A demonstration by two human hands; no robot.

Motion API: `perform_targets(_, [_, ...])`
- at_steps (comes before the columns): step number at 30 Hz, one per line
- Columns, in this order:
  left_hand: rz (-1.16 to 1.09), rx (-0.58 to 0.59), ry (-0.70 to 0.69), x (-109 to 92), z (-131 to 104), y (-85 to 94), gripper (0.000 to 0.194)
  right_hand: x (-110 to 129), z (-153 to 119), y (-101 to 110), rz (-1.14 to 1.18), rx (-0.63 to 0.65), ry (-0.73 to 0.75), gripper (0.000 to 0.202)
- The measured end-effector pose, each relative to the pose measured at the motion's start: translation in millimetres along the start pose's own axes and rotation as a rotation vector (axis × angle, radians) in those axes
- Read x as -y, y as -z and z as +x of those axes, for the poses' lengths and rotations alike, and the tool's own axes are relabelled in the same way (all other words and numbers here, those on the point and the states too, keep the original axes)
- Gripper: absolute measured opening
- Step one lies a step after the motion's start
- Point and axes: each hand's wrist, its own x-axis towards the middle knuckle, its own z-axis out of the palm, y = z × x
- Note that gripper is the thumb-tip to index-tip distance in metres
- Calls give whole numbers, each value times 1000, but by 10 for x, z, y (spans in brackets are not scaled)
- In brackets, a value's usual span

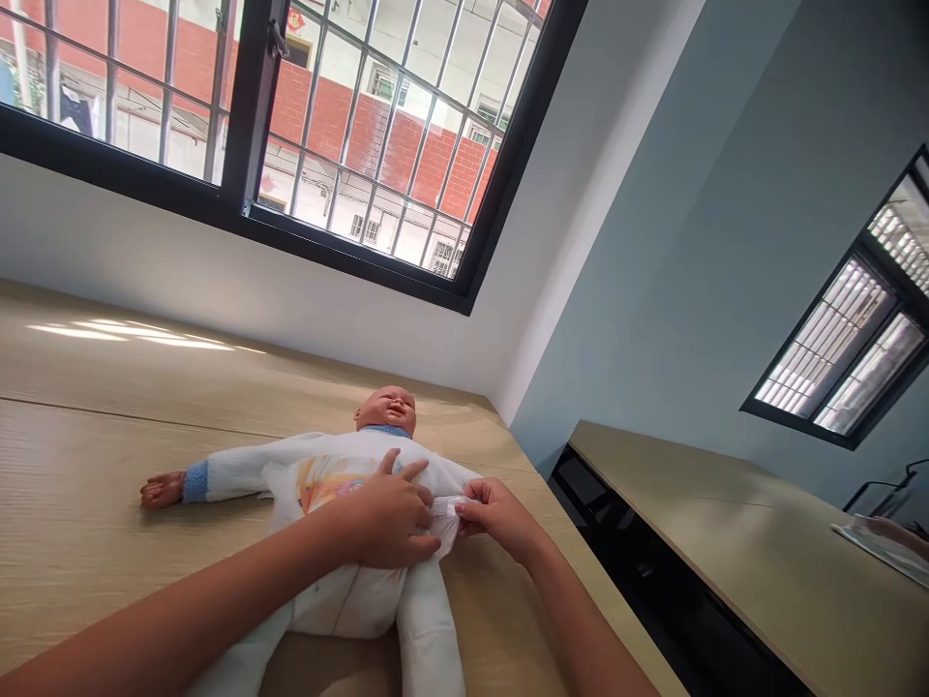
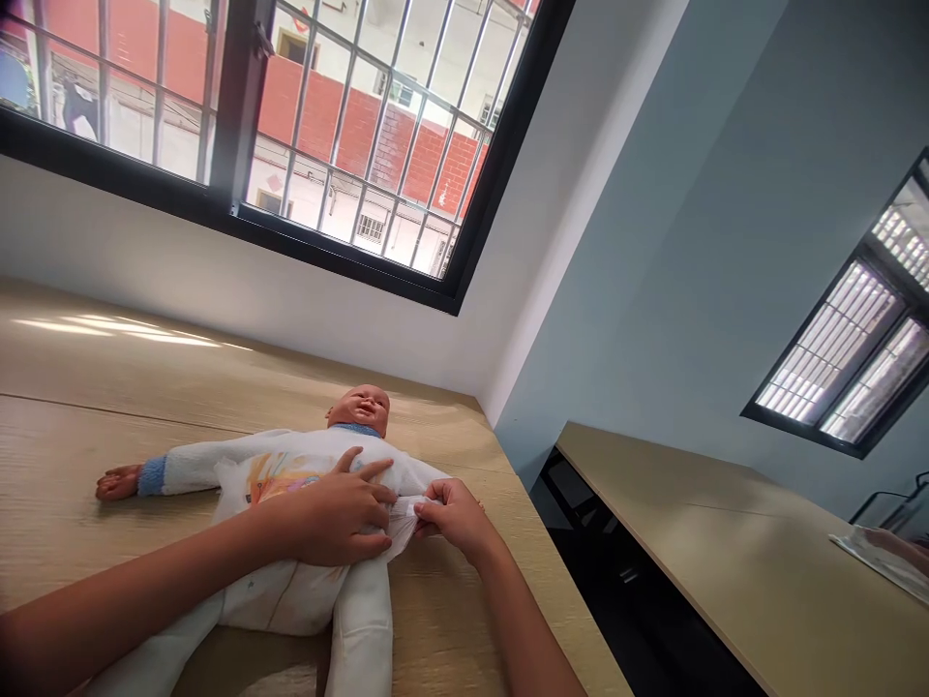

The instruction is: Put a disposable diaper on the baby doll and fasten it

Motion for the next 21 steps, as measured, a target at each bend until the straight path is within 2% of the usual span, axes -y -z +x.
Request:
perform_targets(3, [-5,33,33,-10,1,17,34,20,-15,12,2,12,0,47])
perform_targets(13, [24,35,36,18,3,14,32,-31,-13,73,47,38,23,40])
perform_targets(21, [36,17,33,100,26,-97,29,-45,75,-98,241,-63,103,39])
